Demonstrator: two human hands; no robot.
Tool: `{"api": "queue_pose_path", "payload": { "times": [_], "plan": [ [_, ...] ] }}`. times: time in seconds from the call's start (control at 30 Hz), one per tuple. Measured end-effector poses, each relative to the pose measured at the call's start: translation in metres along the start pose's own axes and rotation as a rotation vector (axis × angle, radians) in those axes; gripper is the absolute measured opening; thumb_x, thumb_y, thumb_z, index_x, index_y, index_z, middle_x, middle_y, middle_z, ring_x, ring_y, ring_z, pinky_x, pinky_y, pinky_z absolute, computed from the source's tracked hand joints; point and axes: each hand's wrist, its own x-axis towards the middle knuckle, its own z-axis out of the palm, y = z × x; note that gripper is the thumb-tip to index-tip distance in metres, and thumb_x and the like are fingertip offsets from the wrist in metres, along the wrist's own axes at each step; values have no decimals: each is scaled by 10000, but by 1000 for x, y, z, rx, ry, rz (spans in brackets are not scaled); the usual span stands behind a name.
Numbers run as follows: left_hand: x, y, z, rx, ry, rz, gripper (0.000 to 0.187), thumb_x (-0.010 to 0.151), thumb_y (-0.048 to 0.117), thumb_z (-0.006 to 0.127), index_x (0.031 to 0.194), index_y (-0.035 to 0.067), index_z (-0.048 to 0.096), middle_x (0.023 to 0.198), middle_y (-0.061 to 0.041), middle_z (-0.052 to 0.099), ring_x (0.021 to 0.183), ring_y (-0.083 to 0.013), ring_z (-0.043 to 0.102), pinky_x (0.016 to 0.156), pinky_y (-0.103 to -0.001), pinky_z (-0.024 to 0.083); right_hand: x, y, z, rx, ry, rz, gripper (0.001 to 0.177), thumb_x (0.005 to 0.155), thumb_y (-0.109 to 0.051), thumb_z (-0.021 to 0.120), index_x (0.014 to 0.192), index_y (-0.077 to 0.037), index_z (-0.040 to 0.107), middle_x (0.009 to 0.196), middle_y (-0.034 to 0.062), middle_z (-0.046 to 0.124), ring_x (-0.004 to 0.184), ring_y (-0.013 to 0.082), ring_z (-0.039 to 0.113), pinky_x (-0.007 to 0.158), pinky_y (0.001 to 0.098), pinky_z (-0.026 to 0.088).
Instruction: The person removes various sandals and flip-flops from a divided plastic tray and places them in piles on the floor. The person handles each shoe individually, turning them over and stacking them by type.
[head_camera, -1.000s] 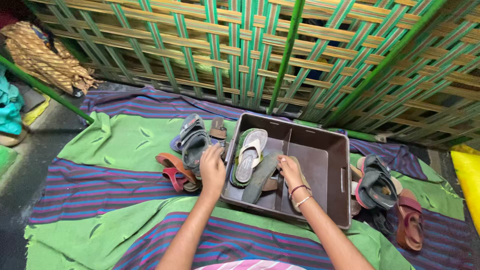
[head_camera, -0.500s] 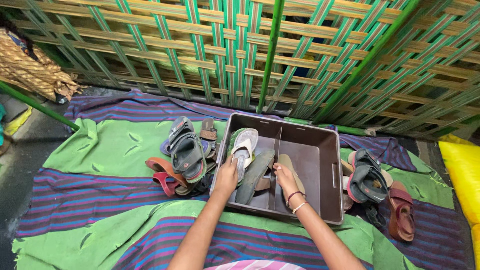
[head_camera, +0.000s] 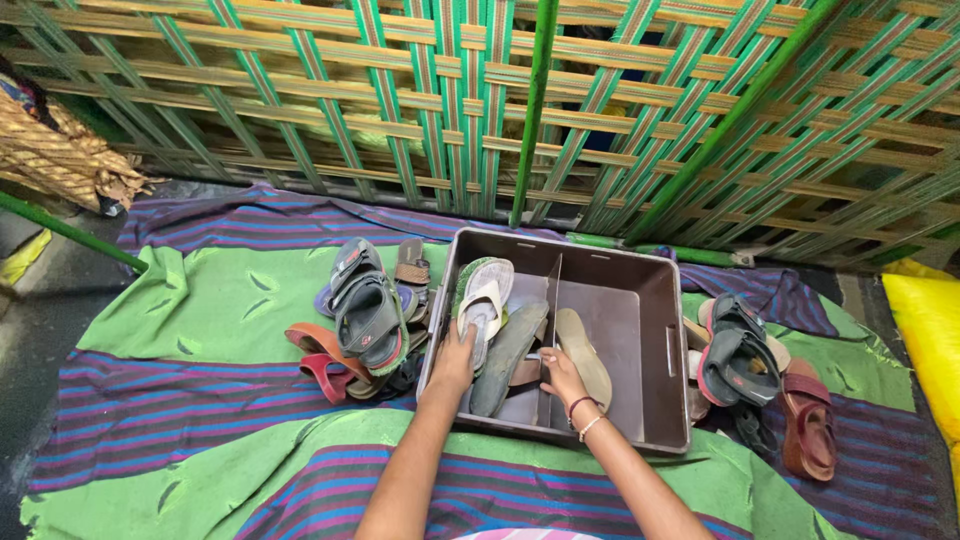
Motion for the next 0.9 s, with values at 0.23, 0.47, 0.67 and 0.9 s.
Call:
{"api": "queue_pose_path", "payload": {
  "times": [0.23, 0.47, 0.67, 0.9],
  "plan": [
    [7, 0, 7, 15, 48, -43, 739, 781, -58, 635, 1481, 47, 422, 1500, -302, 372, 1182, -479, 567, 987, -503, 496, 1, 5, -5, -51, -59, -41, 417, 1073, -325, 397, 1423, -147, 537, 1489, 42, 556, 1421, 189, 470, 1005, 437, 540],
    [11, 6, 5, 50, 50, -89, 728, 792, -47, 628, 1486, 24, 418, 1458, -266, 460, 1093, -444, 619, 938, -484, 531, 1, 5, -11, -77, -135, -93, 504, 997, -121, 493, 1498, -172, 459, 1503, 67, 511, 1405, 190, 471, 966, 391, 563],
    [10, 6, 0, -26, 176, 2, 596, 795, -4, 641, 1378, -23, 520, 1311, -252, 588, 1090, -431, 619, 939, -481, 520, -1, 4, -4, -144, -87, -159, 562, 957, -37, 543, 1500, -163, 471, 1447, 118, 573, 1256, 226, 588, 838, 336, 611],
    [4, 23, -29, 69, 215, 113, 467, 762, 44, 635, 1219, -47, 631, 1086, -184, 674, 1094, -382, 611, 935, -451, 512, -3, 2, -5, -263, -109, -209, 598, 937, -15, 557, 1505, -160, 439, 1437, 146, 548, 1235, 209, 589, 831, 342, 639]
  ]
}}
